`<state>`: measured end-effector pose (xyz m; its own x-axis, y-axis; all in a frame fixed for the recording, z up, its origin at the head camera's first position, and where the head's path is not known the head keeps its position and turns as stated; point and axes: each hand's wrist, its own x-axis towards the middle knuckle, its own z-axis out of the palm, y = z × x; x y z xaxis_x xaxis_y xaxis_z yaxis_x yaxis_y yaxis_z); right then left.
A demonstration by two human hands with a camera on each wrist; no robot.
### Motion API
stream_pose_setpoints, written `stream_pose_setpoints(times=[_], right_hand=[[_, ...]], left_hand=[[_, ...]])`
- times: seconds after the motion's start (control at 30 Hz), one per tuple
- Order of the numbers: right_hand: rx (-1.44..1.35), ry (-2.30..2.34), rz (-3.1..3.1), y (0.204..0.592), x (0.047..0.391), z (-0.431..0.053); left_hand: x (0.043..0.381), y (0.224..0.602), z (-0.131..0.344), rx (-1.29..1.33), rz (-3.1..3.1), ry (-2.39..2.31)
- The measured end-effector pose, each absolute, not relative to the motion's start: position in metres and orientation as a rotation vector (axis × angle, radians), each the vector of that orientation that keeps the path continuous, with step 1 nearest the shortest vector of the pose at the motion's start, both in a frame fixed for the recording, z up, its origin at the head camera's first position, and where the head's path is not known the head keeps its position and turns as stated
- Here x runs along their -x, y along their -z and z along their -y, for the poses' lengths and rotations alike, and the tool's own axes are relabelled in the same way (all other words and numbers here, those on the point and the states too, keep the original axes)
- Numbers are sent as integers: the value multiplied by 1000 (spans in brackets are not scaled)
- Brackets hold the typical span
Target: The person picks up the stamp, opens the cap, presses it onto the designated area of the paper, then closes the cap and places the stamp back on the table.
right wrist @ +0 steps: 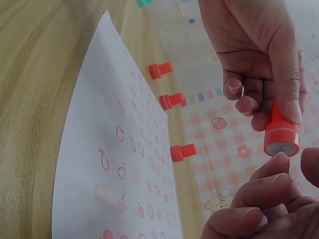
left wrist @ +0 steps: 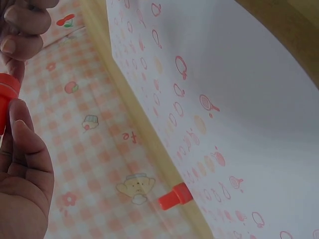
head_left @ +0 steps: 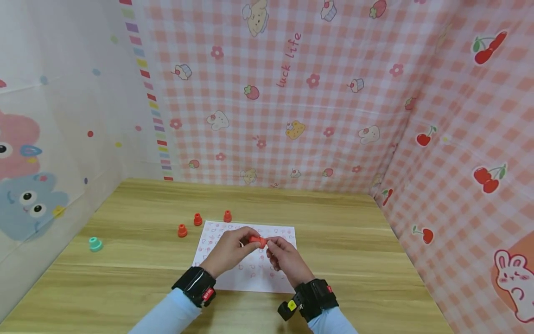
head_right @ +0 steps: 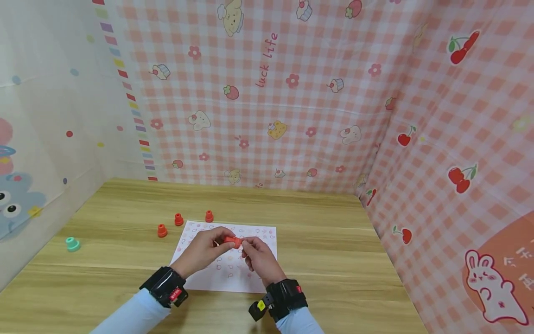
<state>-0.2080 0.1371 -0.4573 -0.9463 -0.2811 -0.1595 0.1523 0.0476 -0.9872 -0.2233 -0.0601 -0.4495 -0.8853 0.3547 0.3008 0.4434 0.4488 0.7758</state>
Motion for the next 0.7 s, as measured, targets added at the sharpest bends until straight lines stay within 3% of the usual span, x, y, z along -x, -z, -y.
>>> stream_pose_setpoints(times=[0.7], right_hand=[[65,1894,-2200,456,207,-144]], left_hand=[[232,447,102,490,2677,1378]])
